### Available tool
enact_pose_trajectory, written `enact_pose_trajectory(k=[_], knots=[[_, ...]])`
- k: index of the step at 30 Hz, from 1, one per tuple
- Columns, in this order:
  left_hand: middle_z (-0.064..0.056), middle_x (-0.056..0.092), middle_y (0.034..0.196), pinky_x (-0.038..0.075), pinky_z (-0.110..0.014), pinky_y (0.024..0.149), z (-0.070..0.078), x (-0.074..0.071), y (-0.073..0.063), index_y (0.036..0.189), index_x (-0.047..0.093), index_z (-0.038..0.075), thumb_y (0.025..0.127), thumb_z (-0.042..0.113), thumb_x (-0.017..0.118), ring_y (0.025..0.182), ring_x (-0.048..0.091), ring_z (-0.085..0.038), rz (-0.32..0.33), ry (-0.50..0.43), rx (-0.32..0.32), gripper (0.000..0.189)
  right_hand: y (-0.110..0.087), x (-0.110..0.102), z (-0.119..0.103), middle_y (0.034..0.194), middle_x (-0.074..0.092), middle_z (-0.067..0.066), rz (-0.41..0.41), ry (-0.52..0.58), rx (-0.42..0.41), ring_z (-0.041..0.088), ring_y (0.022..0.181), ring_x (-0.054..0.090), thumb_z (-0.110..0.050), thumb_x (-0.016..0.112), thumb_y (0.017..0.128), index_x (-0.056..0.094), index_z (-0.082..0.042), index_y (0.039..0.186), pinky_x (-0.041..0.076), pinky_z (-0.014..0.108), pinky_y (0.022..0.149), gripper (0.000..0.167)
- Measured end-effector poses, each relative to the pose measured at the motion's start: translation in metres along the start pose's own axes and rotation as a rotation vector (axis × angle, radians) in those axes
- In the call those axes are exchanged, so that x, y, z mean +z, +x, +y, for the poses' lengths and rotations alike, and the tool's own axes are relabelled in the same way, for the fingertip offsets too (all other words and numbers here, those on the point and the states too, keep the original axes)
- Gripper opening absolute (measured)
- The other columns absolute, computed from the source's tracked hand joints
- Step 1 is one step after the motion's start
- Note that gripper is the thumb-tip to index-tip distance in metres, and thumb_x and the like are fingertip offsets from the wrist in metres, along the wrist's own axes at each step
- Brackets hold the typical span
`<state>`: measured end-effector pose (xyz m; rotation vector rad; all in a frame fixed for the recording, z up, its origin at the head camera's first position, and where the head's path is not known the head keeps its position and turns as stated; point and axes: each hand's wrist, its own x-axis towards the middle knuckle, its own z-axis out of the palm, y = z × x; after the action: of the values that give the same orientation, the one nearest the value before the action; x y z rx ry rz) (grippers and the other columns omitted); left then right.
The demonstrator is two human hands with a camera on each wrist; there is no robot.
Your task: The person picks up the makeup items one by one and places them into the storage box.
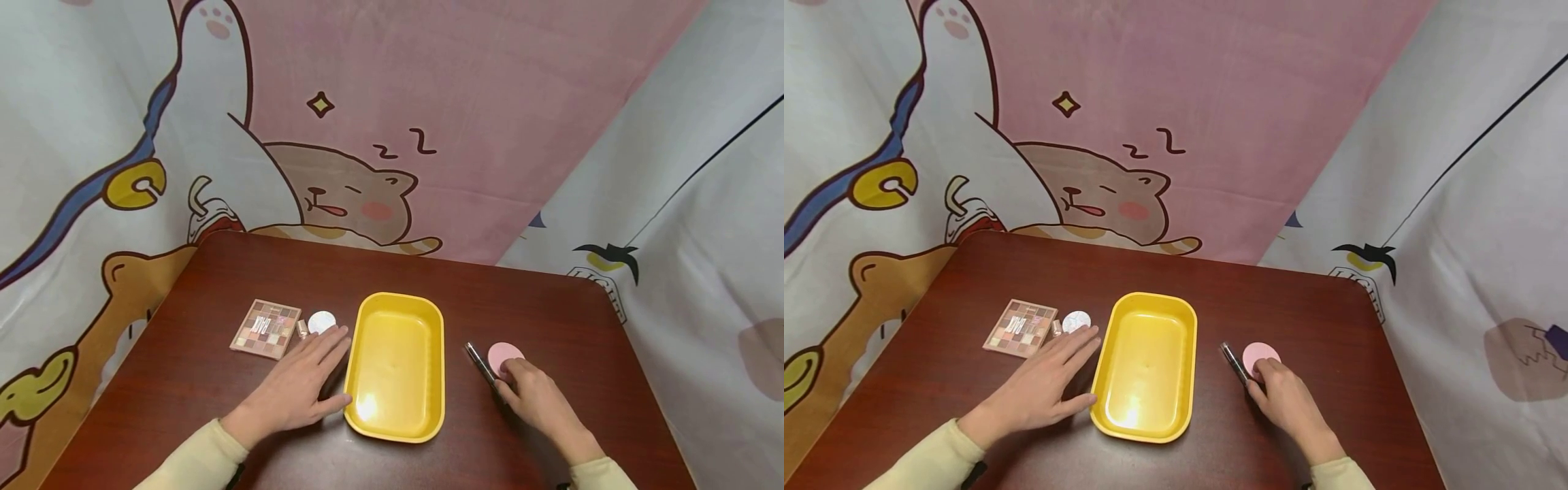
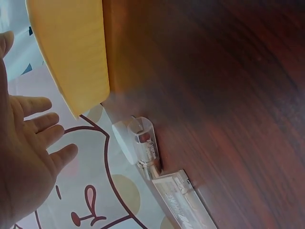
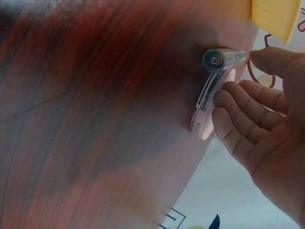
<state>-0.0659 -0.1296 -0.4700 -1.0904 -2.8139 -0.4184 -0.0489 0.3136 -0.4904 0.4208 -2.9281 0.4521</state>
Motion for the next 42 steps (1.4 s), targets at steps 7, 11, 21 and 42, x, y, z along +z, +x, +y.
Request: enact_pose_trajectory(k=[7, 11, 21, 42], knots=[[-0.014, 0.031, 0.168, 0.030, -0.050, 0.123, 0.005, 0.003, 0.000, 0.157, 0.041, 0.001, 0.093, 0.066, 0.061, 0.155, 0.029, -0.031, -0.026, -0.014, 0.018, 0.093, 0.001, 0.000, -0.002, 0.080, 0.059, -0.003, 0.014, -0.031, -0.029, 0.009, 0.068, 0.050, -0.006, 0.085, 0.078, 0.065, -0.010, 0.087, 0.048, 0.033, 0.059, 0.022], [-0.017, 0.033, 0.166, 0.031, -0.051, 0.123, 0.007, 0.005, 0.000, 0.156, 0.042, -0.001, 0.091, 0.067, 0.064, 0.154, 0.030, -0.034, -0.027, -0.023, 0.027, 0.096, 0.002, -0.001, -0.003, 0.076, 0.054, -0.005, 0.002, -0.041, -0.016, 0.009, 0.066, 0.047, -0.007, 0.085, 0.078, 0.063, -0.011, 0.085, 0.044, 0.033, 0.057, 0.023], [-0.014, 0.033, 0.167, 0.029, -0.049, 0.124, 0.012, 0.010, 0.000, 0.155, 0.042, -0.002, 0.087, 0.075, 0.064, 0.155, 0.029, -0.031, -0.040, -0.023, -0.002, 0.105, 0.004, 0.001, -0.007, 0.069, 0.041, -0.007, -0.038, -0.064, 0.034, 0.009, 0.058, 0.038, -0.010, 0.087, 0.078, 0.057, -0.013, 0.079, 0.034, 0.029, 0.051, 0.029], [-0.017, 0.036, 0.165, 0.026, -0.049, 0.125, 0.015, 0.013, 0.001, 0.154, 0.044, -0.004, 0.081, 0.077, 0.068, 0.154, 0.030, -0.032, -0.052, -0.061, -0.013, 0.111, -0.001, 0.013, -0.018, 0.065, 0.040, -0.006, -0.039, -0.098, 0.044, 0.010, 0.054, 0.036, -0.010, 0.089, 0.073, 0.051, -0.015, 0.071, 0.035, 0.034, 0.047, 0.039]])
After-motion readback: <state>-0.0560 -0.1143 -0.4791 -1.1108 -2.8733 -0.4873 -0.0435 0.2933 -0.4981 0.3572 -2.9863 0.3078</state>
